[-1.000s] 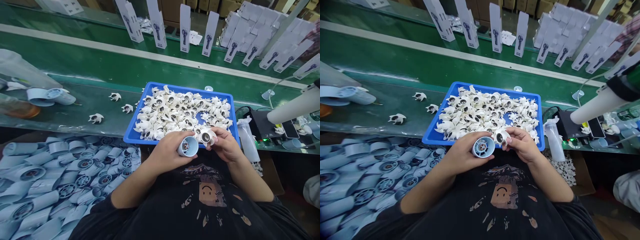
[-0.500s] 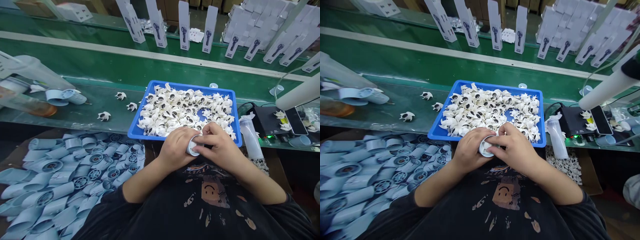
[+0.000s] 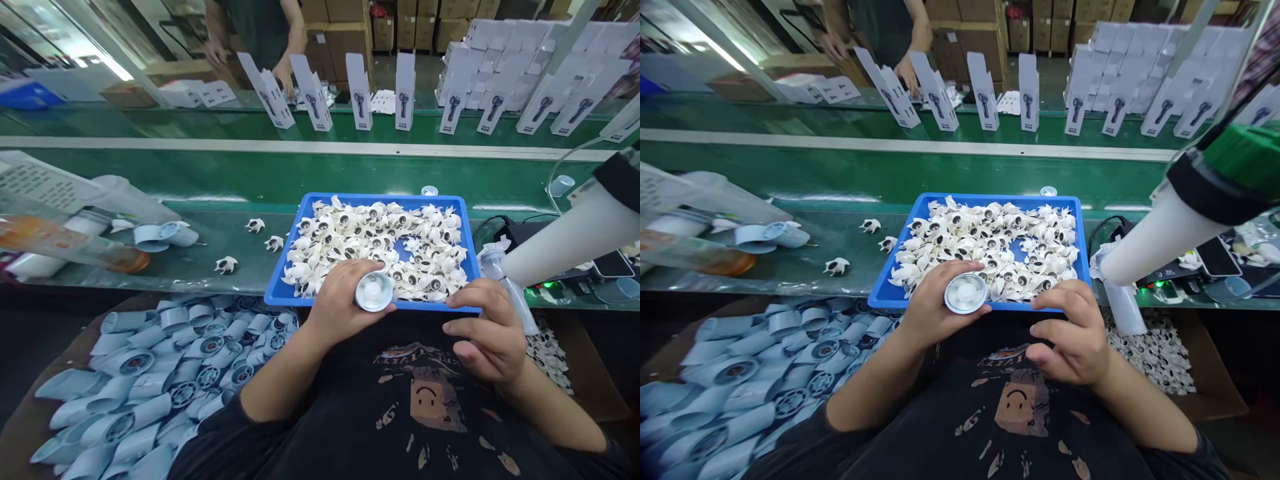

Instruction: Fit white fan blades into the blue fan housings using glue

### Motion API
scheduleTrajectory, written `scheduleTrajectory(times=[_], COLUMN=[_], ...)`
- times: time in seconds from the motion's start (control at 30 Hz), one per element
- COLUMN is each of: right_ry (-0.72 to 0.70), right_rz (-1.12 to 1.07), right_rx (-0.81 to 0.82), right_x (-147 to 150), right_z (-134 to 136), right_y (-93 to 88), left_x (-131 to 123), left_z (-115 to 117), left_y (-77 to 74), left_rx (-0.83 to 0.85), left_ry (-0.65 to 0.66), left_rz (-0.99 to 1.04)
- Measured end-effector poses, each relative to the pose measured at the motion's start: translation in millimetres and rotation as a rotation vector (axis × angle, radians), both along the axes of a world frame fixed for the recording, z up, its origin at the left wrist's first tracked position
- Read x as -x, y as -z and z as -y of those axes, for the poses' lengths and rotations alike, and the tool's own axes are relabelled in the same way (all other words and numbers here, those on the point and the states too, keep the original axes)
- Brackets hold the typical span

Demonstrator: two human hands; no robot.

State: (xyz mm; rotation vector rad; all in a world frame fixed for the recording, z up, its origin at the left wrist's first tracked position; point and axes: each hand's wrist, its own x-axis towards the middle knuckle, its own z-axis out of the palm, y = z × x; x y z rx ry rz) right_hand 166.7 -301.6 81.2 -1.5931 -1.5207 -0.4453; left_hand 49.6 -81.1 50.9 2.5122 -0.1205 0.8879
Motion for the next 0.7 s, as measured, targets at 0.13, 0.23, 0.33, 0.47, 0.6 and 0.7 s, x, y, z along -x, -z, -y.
scheduleTrajectory(times=[0.13, 0.23, 0.33, 0.47, 0.6, 0.7], right_ry=[0.074, 0.119, 0.134, 0.13, 0.17, 0.213], right_rz=[-0.053, -0.122, -0.147, -0.14, -0.176, -0.22], right_rx=[0.007, -0.015, -0.023, -0.008, 0.008, -0.001], right_x=[-3, 1, 6, 11, 14, 11], right_z=[27, 36, 34, 31, 38, 44], right_y=[22.1, 37.7, 41.6, 39.9, 49.1, 54.4], left_x=[-23, -75, -142, -205, -219, -193], left_z=[-58, -109, -140, -149, -159, -174], left_y=[-11.6, -27.5, -38.4, -34.1, -36.4, -49.5], left_rx=[-0.012, 0.06, 0.081, 0.068, 0.073, 0.065], left_ry=[-0.147, -0.383, -0.564, -0.559, -0.493, -0.382], left_rz=[-0.074, -0.216, -0.439, -0.645, -0.709, -0.645])
